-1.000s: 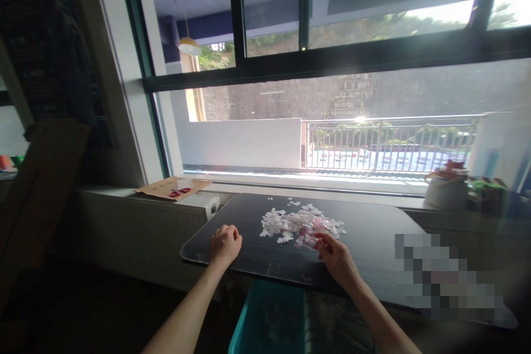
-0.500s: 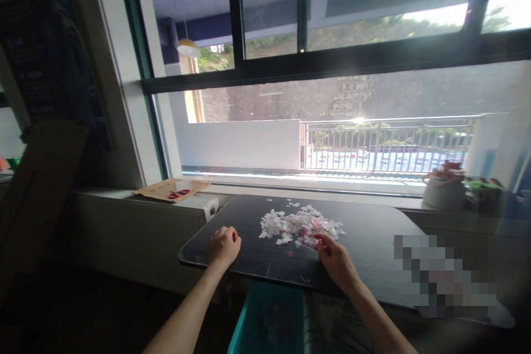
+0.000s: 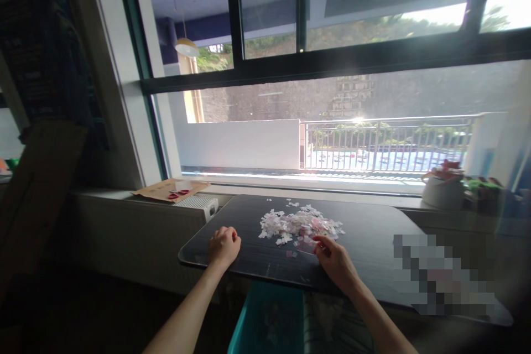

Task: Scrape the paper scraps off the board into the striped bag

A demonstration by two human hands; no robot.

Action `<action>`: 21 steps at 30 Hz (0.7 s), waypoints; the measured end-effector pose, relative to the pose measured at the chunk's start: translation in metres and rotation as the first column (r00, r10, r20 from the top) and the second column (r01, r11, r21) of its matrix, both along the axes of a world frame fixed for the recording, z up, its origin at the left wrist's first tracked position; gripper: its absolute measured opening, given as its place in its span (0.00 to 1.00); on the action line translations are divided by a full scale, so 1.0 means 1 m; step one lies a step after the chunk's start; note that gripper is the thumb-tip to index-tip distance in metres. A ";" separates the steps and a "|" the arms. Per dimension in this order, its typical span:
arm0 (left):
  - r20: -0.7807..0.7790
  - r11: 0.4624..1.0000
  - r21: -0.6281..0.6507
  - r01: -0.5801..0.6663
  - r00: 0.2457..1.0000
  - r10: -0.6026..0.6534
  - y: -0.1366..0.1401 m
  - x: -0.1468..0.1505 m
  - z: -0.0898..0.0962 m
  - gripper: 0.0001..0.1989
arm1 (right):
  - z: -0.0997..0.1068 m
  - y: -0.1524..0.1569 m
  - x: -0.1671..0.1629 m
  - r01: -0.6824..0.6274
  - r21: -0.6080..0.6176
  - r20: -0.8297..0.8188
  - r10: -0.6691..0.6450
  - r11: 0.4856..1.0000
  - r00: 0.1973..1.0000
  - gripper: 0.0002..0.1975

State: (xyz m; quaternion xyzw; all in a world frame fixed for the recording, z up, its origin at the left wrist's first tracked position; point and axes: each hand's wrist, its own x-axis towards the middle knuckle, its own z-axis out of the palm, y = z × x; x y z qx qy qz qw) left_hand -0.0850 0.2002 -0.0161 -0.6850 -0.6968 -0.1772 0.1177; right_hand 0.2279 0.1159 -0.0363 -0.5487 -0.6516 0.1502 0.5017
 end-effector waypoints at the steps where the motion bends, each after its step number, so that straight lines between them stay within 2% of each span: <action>1: -0.001 1.000 0.000 0.001 1.000 -0.001 0.000 0.000 0.000 0.09 | 0.000 -0.001 0.000 -0.018 -0.005 0.004 0.018 1.000 1.000 0.15; 5: -0.004 1.000 0.000 -0.006 1.000 0.006 0.000 0.001 0.001 0.09 | 0.002 -0.002 -0.002 -0.105 -0.028 -0.001 0.105 0.994 0.994 0.14; 10: -0.006 1.000 0.001 -0.004 1.000 0.004 0.000 0.000 0.000 0.09 | 0.004 -0.005 -0.004 -0.153 -0.044 -0.041 0.151 0.987 0.988 0.14; 15: -0.005 1.000 0.004 -0.001 1.000 0.001 0.000 -0.001 -0.001 0.09 | 0.006 -0.010 -0.004 -0.280 -0.112 -0.117 0.267 0.953 0.957 0.12; 21: -0.005 1.000 0.007 -0.003 1.000 0.003 0.001 -0.001 -0.002 0.09 | 0.007 -0.009 -0.003 -0.263 -0.105 -0.175 0.242 0.959 0.954 0.13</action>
